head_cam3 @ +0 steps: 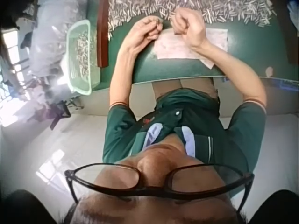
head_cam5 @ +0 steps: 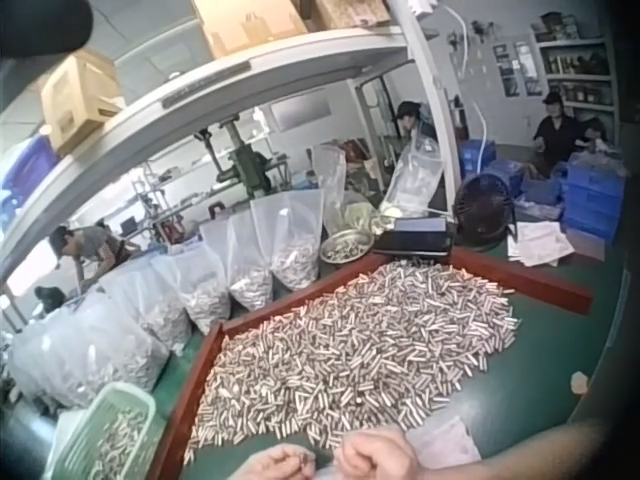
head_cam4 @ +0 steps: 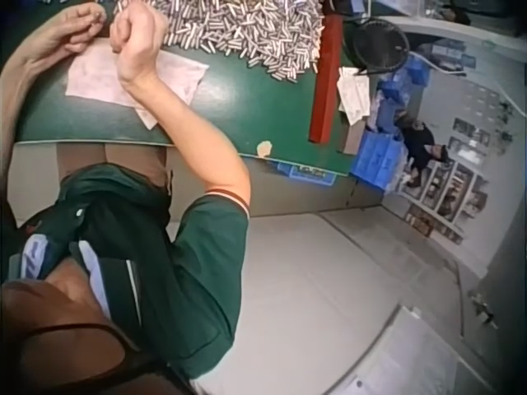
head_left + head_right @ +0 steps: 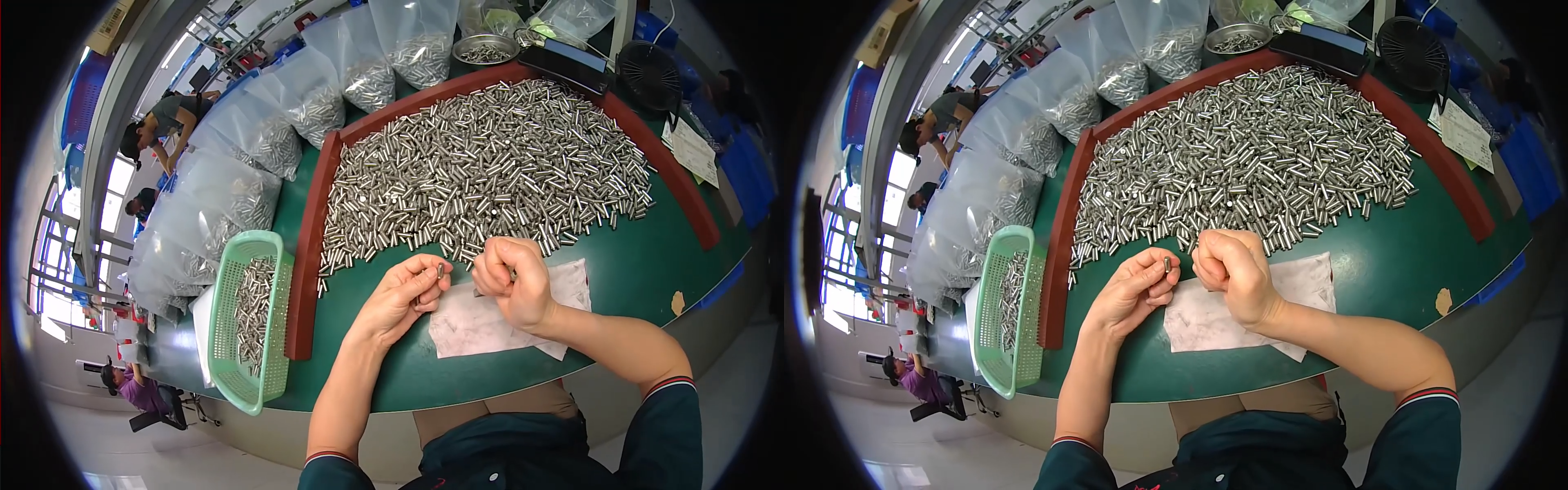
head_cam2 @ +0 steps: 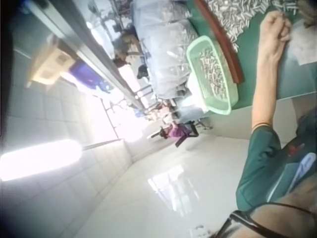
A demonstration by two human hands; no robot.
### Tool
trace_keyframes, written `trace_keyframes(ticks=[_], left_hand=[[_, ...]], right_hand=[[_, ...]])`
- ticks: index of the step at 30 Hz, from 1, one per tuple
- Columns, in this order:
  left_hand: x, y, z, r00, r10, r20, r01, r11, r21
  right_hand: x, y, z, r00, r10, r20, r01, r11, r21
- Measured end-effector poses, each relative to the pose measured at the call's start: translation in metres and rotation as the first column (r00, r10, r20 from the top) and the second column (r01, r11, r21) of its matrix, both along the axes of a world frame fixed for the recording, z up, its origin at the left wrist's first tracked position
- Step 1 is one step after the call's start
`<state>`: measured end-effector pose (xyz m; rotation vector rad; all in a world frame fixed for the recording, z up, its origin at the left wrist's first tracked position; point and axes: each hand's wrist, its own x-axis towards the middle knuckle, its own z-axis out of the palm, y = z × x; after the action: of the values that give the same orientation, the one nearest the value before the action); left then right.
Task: Inspecting and cleaning small metal industrial components at a manufacturing workstation.
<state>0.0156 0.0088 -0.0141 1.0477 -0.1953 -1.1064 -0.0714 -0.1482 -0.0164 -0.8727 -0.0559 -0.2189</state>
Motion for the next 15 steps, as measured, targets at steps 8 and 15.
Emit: trace_keyframes(ticks=[8,15], left_hand=[[0.0028,0.0036,0.0048,0.997,0.064,-0.037,-0.064,0.998,-0.012],[0.0023,0.0047,0.0075,0.991,0.118,-0.065,-0.114,0.991,0.068]], right_hand=[[0.0003,0.0002,0.0014,1.0,-0.003,-0.012,0.003,1.0,0.017],[-0.0005,0.0,0.0012,1.0,0.023,0.006,-0.023,0.999,0.022]])
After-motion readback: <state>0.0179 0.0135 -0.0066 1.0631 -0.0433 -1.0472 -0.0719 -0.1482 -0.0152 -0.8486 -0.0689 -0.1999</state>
